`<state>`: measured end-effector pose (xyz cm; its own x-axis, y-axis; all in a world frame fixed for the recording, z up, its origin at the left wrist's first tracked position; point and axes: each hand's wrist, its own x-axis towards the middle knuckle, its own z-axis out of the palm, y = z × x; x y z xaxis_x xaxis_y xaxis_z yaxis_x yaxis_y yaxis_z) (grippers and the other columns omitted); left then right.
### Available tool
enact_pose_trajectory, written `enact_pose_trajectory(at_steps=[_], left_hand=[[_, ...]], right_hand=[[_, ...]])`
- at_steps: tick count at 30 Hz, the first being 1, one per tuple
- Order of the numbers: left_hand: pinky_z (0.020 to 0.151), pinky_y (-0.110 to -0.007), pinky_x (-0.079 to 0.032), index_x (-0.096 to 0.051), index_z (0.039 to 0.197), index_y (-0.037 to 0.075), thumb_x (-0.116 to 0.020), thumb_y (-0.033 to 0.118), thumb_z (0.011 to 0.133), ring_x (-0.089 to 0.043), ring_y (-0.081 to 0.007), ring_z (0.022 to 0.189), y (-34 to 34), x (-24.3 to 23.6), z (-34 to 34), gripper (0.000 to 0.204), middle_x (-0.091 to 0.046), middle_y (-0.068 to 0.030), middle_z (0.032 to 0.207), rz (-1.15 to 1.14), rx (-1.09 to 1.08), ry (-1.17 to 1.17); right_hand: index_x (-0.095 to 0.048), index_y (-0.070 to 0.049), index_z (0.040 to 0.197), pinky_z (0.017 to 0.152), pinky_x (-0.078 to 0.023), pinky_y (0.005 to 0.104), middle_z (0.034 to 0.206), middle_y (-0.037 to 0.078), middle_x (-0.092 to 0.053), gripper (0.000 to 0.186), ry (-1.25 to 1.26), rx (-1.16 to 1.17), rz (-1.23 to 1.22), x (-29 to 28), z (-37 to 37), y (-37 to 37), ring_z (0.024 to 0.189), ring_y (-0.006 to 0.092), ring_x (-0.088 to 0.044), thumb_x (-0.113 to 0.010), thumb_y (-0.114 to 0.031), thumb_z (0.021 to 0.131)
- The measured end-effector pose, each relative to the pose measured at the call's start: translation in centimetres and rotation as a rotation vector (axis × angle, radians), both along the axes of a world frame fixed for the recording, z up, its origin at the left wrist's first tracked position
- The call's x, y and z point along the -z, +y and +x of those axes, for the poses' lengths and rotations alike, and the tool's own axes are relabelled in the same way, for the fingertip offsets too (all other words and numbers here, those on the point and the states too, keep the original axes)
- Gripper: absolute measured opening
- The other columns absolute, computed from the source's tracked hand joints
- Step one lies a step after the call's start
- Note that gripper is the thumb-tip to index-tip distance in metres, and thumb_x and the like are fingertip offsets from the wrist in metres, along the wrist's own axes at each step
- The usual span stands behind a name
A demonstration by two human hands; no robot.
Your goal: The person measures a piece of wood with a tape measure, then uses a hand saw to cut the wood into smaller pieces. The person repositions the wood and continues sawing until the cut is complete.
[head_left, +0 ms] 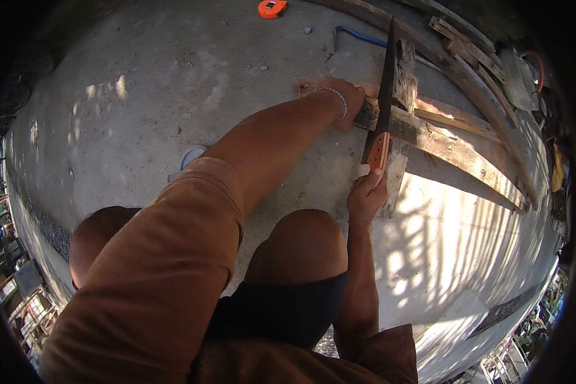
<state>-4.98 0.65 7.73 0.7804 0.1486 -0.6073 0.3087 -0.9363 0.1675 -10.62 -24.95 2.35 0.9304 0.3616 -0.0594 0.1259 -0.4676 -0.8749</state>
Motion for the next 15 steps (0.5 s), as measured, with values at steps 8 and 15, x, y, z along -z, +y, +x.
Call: enact_pose_trajectory(at_steps=[8,15], left_hand=[[0.090,-0.044,-0.059,-0.052,0.135,-0.004,-0.078,0.026,0.080,-0.072,-0.0358,0.111,1.0,0.0,0.1,0.069,-0.072,-0.0236,0.117,-0.056,-0.019,-0.031],[0.089,-0.044,-0.060,-0.046,0.146,-0.004,-0.080,0.028,0.079,-0.073,-0.0320,0.111,0.7,-0.2,0.1,0.082,-0.073,-0.0218,0.119,-0.027,-0.004,-0.015]], right_hand=[[-0.062,0.006,0.130,0.053,-0.048,0.0287,0.116,0.018,-0.076,0.065,0.116,-0.110,-0.170,-8.3,-9.8,-9.6,0.060,0.0113,-0.063,-0.034,-0.049,0.113],[-0.064,0.004,0.104,0.051,-0.045,0.0375,0.057,0.009,-0.057,0.044,0.033,-0.025,-0.054,-0.3,0.2,0.5,0.049,0.0203,-0.055,-0.042,-0.033,0.113]])
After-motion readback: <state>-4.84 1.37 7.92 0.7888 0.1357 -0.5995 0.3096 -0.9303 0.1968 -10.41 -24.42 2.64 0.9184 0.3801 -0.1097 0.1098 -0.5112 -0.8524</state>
